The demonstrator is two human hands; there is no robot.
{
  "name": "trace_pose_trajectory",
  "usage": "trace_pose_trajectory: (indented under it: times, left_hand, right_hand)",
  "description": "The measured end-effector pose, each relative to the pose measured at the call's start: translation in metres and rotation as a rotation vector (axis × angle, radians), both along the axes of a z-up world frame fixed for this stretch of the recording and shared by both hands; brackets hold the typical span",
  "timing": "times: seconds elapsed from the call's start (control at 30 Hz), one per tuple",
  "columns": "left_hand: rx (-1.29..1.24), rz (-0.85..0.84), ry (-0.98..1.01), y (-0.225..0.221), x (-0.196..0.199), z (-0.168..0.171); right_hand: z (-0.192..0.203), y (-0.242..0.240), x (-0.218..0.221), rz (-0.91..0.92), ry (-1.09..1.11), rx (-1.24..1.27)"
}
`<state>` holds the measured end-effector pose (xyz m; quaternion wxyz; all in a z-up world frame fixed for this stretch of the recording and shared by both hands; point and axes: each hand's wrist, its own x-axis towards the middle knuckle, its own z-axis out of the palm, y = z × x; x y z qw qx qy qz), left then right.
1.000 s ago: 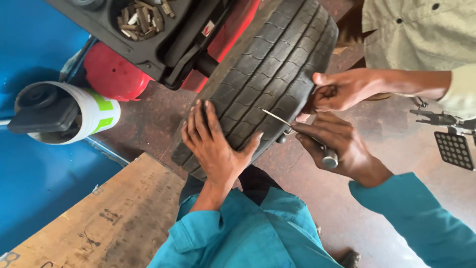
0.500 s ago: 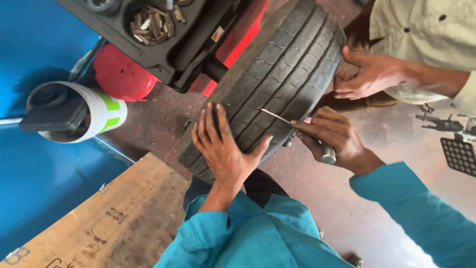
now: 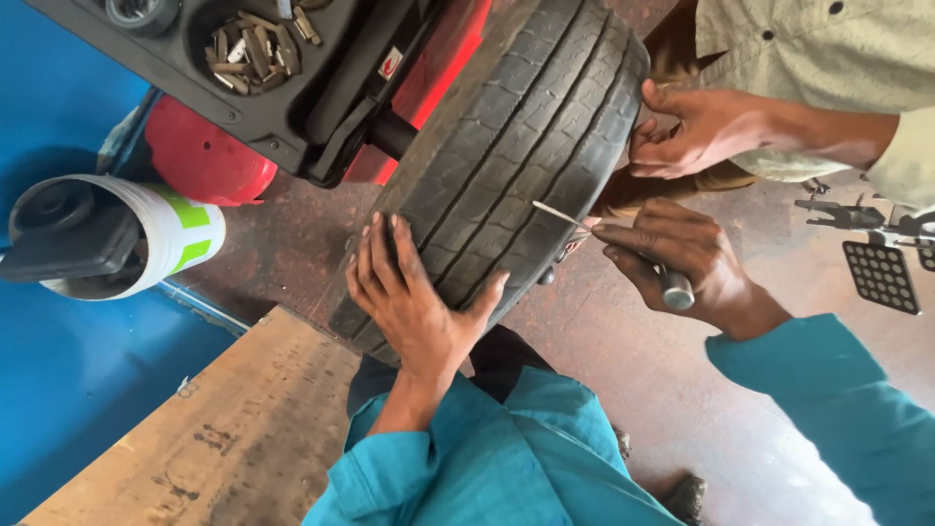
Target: The recorder mounts a tire onto a wheel balancing machine, secures it, and then inspects the tread for debris using a tool.
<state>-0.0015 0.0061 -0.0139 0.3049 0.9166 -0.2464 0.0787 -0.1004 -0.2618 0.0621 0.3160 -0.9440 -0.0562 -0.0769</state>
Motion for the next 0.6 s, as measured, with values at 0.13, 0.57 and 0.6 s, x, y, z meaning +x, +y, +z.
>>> trace_pose_trajectory:
  times: [0.13,0.57,0.6]
  left_hand:
    - [-0.016,-0.003,0.014,0.000,-0.003,0.002]
    - [0.037,-0.012,0.022,-0.003,-0.002,0.012]
    - [0.046,0.001,0.012,-0.003,0.000,0.009]
  right_hand:
    - [0.006,-0.011,0.012,0.082,0.006,-0.035]
    - [-0.040,0.009,0.022,0.212,-0.273,-0.060]
    - [-0.041,0.011,0.021,0.204,-0.304,-0.081]
